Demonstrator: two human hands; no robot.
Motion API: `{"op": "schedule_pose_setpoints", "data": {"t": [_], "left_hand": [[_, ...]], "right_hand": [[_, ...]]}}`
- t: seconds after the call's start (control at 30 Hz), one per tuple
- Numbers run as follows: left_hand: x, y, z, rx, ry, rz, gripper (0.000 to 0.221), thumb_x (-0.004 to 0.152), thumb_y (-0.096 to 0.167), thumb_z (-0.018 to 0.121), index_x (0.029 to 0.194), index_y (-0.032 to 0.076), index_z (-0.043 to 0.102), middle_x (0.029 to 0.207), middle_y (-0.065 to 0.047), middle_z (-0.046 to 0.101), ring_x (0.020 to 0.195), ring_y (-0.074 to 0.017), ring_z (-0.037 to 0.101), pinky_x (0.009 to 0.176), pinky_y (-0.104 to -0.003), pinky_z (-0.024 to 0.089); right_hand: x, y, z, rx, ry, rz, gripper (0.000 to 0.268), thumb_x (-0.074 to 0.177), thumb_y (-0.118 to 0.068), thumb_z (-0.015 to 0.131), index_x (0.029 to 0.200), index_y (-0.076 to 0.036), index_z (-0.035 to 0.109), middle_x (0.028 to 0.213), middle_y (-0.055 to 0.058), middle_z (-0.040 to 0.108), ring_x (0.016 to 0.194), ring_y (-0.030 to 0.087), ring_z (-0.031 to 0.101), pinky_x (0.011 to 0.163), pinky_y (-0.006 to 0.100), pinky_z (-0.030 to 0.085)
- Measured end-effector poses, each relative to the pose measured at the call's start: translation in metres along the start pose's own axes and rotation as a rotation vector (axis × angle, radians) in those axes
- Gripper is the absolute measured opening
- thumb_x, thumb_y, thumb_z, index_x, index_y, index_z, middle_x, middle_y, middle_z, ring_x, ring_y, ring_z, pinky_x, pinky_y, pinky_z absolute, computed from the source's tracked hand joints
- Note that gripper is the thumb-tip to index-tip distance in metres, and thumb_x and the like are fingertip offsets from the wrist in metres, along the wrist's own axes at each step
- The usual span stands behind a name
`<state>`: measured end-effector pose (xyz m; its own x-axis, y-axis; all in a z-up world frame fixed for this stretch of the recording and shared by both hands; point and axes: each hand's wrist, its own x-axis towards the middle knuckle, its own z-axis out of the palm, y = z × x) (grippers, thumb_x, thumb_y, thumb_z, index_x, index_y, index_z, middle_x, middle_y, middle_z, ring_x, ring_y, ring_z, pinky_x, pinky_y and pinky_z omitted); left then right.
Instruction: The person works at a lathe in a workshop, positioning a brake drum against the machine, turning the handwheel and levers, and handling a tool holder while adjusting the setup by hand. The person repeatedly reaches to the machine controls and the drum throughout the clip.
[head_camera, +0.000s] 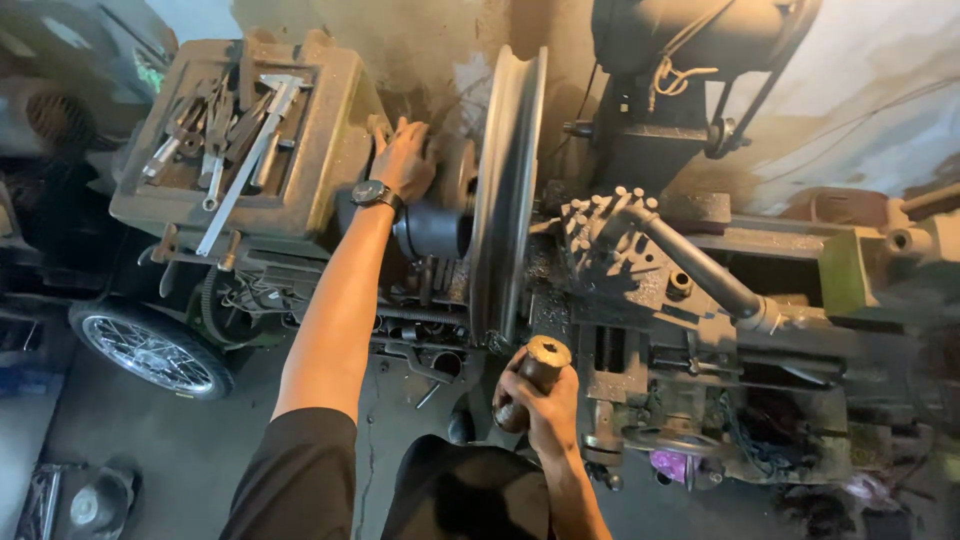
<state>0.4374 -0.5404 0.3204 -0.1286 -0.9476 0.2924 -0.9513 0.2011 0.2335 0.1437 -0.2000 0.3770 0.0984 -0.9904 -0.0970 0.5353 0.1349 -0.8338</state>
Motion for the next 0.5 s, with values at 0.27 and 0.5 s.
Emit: {"op": "schedule_pose_setpoints", "data": {"t": [0.27, 0.5], "left_hand": [[0.051, -0.007, 0.017, -0.070, 0.150, -0.107, 0.053, 0.114, 0.025, 0.039, 0.164, 0.018, 0.024, 0.128, -0.013, 0.068, 0.109, -0.0330, 0.067, 0.105, -0.055, 0.038], [0.047, 0.068, -0.042, -1.133, 0.397, -0.081, 0.044, 0.118, 0.030, 0.043, 0.098, -0.005, 0.061, 0.095, -0.025, 0.070, 0.089, -0.0422, 0.068, 0.077, -0.045, 0.052]], "right_hand": [[0.034, 0.012, -0.051, -0.137, 0.067, -0.044, 0.023, 0.081, -0.006, 0.077, 0.097, -0.003, 0.060, 0.074, 0.006, 0.066, 0.059, 0.016, 0.066, 0.054, 0.031, 0.055], [0.066, 0.018, -0.090, -0.214, 0.185, -0.050, 0.023, 0.085, -0.005, 0.078, 0.102, -0.003, 0.063, 0.073, 0.004, 0.065, 0.052, 0.012, 0.061, 0.048, 0.028, 0.049]]}}
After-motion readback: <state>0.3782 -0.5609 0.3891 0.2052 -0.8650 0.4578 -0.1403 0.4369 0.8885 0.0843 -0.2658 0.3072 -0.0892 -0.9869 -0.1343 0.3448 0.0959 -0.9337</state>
